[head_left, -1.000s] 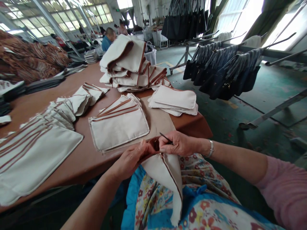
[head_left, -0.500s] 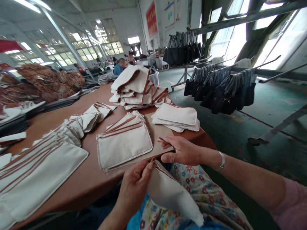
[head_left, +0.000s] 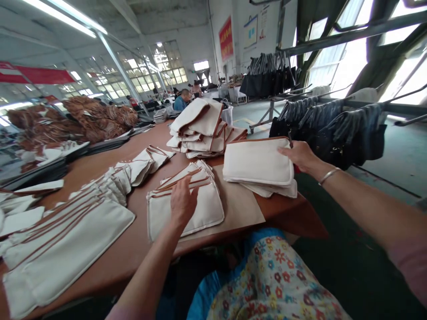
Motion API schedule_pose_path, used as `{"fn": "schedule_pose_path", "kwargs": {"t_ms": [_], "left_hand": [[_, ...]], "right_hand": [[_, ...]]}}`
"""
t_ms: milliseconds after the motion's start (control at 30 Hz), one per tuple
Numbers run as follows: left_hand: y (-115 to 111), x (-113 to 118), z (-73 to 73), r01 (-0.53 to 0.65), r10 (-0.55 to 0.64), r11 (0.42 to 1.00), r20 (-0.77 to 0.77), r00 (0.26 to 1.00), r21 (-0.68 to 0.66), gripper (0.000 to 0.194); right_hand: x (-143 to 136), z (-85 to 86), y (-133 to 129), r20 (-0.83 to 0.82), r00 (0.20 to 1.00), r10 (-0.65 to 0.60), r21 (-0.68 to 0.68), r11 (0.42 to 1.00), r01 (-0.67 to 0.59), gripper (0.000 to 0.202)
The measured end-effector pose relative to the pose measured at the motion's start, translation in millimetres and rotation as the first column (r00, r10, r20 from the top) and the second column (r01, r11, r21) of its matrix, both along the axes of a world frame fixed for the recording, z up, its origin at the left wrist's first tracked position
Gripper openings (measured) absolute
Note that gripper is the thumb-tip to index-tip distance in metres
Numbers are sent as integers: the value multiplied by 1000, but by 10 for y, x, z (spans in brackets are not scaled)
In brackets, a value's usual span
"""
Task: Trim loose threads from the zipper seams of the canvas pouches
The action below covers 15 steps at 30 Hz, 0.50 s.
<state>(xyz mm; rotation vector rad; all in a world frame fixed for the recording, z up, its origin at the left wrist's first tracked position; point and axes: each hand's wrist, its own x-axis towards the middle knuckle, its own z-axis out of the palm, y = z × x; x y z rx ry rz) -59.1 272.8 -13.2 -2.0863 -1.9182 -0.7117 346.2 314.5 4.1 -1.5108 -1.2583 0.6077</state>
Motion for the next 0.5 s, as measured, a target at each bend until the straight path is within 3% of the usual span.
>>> {"fn": "schedule_pose_path", "kwargs": {"t_ms": [100, 167, 233, 333, 500], "left_hand": [[325, 174, -270, 71, -82, 986, -70, 994, -151, 40], [473, 305, -414, 80, -105, 970, -99, 990, -228, 37], [573, 394, -517, 73, -112, 957, -127, 986, -281, 32], [651, 427, -586, 38, -94, 950, -169, 981, -310, 34], [702, 342, -562, 17, -98, 947, -238, 966, -320, 34]], "right_hand": [[256, -223, 207, 443, 885, -143, -131, 966, 221, 44], [201, -350, 214, 557, 818, -144, -105, 965, 242, 48], [-34, -451, 163, 538, 841, -67, -65, 991, 120, 41], [-601, -543, 92, 477, 869, 132, -57, 991, -119, 26], [-1569, -515, 241, 374, 825, 424, -65, 899, -433, 26]]}}
